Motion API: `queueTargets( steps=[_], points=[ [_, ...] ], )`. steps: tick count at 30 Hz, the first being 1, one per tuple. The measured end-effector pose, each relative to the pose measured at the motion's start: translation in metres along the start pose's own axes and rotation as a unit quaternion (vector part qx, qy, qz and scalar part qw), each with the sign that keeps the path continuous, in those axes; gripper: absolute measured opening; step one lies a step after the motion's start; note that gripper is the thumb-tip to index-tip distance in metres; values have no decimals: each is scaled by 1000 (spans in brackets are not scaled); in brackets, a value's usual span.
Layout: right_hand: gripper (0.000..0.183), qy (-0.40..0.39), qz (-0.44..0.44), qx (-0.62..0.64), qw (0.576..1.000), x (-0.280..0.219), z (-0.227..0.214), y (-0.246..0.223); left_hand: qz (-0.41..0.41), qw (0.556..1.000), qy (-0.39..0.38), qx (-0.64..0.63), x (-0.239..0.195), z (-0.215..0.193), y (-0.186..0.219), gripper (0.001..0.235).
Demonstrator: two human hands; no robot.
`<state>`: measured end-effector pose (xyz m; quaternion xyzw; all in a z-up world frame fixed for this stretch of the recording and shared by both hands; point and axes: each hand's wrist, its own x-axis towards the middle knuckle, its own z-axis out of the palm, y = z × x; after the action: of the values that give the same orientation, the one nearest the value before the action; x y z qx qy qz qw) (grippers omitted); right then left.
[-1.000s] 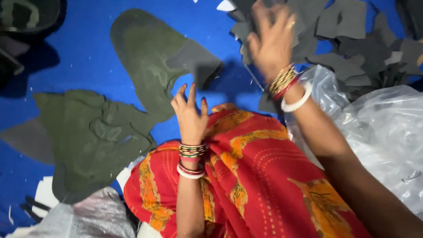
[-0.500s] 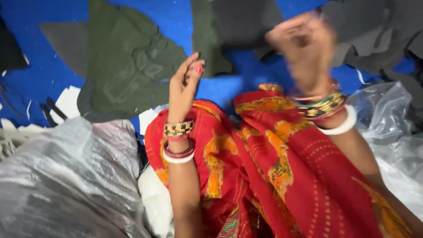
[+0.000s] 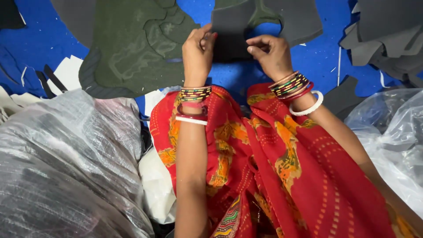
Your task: The person sorts and matches various cut fabric and foam shoe upper components on the floor.
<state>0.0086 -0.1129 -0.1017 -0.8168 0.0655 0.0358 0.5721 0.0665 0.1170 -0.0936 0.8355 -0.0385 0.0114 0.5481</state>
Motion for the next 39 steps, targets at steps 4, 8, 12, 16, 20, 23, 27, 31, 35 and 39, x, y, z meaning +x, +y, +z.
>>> queueTargets(
  steps=[4, 8, 12, 16, 20, 23, 27, 31, 35, 39],
  points=[
    [18, -5, 29, 15, 999, 1, 0, 8, 17, 998, 10, 52, 3, 6, -4, 23],
    [18, -5, 24, 10, 1000, 3, 1, 8, 15, 999, 13, 50, 2, 6, -7, 23],
    [17, -4, 19, -7, 1000, 4, 0, 5, 5, 999, 12, 47, 3, 9, -10, 24],
    [16, -1, 23, -17, 1000, 2, 0, 6, 3, 999, 16, 49, 1, 10, -14, 25],
    [16, 21, -51, -49, 997, 1, 1, 8, -11, 998, 13, 53, 1, 11, -14, 25],
    [15, 30, -62, -66, 995, 0, 4, 2, -11, 998, 17, 53, 0, 11, -9, 24],
    [16, 52, -82, -83, 992, 0, 7, 1, 5, 997, 25, 70, 0, 12, 0, 22],
    [15, 52, -96, -79, 991, 0, 10, 4, 35, 993, 41, 101, -2, 14, 3, 20],
    [13, 45, -111, -70, 990, -2, 9, -5, 45, 985, 50, 161, -5, 19, 12, 21],
    [15, 66, -115, -187, 973, -8, 2, -26, 85, 954, 33, 285, 2, 45, 33, 56]
  ],
)
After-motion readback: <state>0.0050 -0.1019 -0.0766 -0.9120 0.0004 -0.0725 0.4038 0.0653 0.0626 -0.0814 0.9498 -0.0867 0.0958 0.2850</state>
